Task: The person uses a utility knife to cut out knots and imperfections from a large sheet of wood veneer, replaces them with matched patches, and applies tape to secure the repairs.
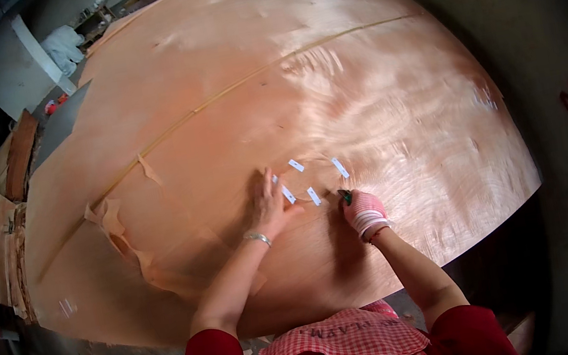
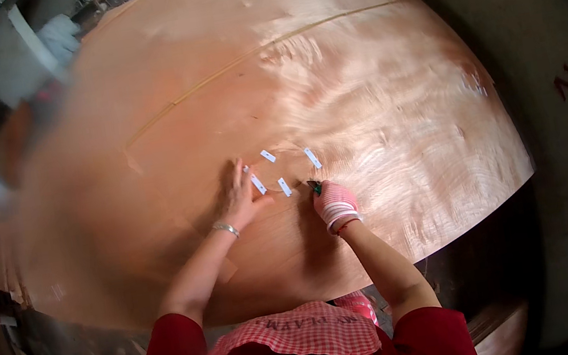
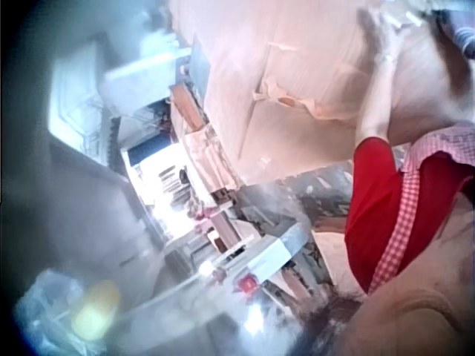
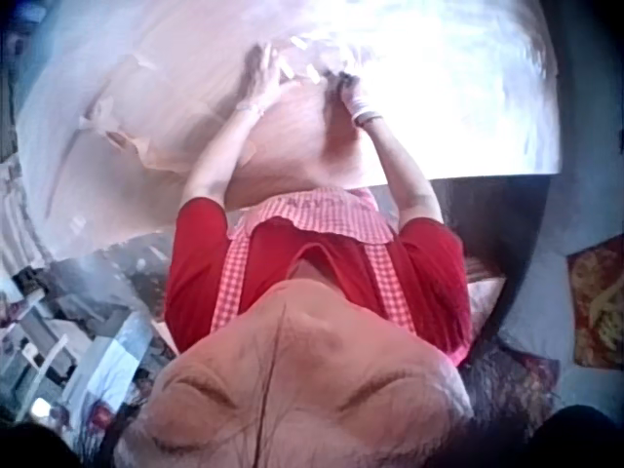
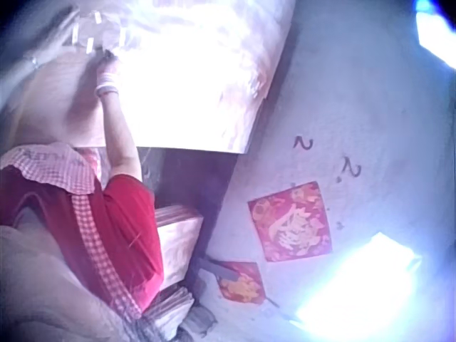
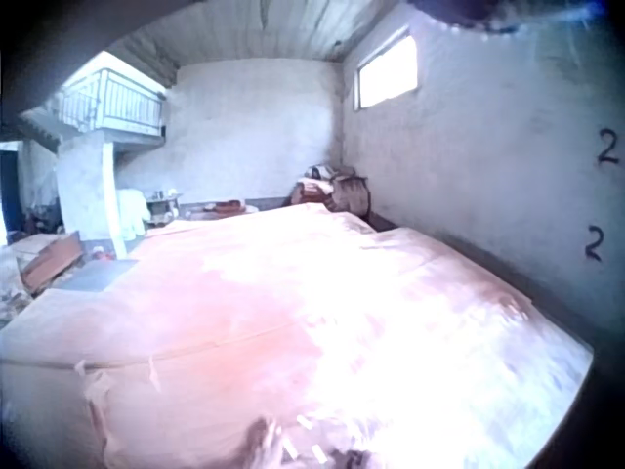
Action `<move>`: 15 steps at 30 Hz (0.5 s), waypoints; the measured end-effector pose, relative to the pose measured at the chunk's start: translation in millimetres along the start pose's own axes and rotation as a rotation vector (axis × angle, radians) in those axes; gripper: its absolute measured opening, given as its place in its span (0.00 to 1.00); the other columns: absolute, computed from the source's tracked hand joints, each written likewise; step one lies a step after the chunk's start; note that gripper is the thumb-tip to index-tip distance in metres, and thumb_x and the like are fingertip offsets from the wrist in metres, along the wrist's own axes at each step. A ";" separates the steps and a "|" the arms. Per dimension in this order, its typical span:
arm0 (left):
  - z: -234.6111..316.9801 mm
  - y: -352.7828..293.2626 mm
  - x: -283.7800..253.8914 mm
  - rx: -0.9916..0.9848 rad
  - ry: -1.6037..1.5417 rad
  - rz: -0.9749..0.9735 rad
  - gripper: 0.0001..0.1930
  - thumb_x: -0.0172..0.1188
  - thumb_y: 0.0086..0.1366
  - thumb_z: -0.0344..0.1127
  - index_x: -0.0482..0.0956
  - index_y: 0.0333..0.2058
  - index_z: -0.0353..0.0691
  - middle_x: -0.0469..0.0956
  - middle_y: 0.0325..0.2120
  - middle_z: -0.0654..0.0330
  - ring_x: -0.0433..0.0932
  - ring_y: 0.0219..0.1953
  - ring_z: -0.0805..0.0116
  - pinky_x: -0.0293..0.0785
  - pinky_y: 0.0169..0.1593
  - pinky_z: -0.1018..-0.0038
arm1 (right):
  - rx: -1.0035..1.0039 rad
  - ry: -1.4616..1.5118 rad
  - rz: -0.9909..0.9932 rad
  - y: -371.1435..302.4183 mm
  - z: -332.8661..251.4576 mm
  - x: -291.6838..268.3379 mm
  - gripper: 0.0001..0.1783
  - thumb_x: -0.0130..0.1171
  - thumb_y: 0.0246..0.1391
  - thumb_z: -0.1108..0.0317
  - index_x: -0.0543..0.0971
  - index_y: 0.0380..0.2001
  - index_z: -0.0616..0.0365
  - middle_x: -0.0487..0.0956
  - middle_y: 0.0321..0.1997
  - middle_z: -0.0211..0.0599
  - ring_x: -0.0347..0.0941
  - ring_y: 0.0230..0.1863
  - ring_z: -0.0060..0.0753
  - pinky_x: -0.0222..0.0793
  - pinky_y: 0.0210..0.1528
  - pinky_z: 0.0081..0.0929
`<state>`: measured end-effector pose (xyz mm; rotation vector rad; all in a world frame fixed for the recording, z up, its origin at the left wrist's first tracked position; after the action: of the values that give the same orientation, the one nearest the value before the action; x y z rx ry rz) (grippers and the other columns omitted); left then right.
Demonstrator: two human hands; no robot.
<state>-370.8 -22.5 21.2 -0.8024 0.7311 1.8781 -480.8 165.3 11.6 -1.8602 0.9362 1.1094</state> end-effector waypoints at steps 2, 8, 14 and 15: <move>25.6 -37.6 5.0 0.240 -0.013 0.041 0.46 0.68 0.44 0.45 0.53 0.58 0.34 0.43 0.61 0.44 0.43 0.63 0.47 0.48 0.62 0.62 | -0.037 0.047 0.032 -1.0 -5.0 0.8 0.20 0.47 0.50 0.51 0.78 0.29 0.57 0.76 0.31 0.52 0.72 0.35 0.55 0.68 0.39 0.46; 68.5 -172.9 -61.1 0.307 -0.157 0.040 0.27 0.61 0.53 0.40 0.67 0.50 0.34 0.59 0.55 0.47 0.60 0.57 0.53 0.60 0.57 0.65 | -0.007 0.023 0.012 6.7 12.7 -2.3 0.19 0.45 0.50 0.54 0.79 0.30 0.57 0.76 0.32 0.53 0.73 0.36 0.55 0.68 0.39 0.46; -87.7 -333.8 -242.9 -0.259 -0.614 0.714 0.08 0.52 0.61 0.32 0.76 0.36 0.35 0.75 0.37 0.59 0.73 0.39 0.70 0.68 0.45 0.73 | -0.438 0.693 -0.152 -62.6 -159.3 -51.8 0.16 0.54 0.49 0.57 0.77 0.28 0.61 0.77 0.25 0.45 0.73 0.29 0.47 0.68 0.32 0.33; -100.0 -357.5 -288.2 -0.287 -0.342 0.798 0.09 0.49 0.62 0.35 0.74 0.33 0.36 0.73 0.32 0.60 0.71 0.35 0.69 0.68 0.42 0.73 | -0.590 0.783 -0.154 -94.2 -206.6 -82.0 0.14 0.55 0.49 0.59 0.76 0.28 0.60 0.77 0.24 0.43 0.73 0.28 0.44 0.67 0.31 0.30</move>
<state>77.6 -110.7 131.1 -0.3406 0.6119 2.7985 -355.0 42.8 177.3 -2.9077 0.8946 0.5700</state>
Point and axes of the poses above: each hand's wrist, its own y-axis towards the middle knuckle, its own x-axis out of the palm, z = x × y, the point moved 10 cm from there along y, towards the middle knuckle
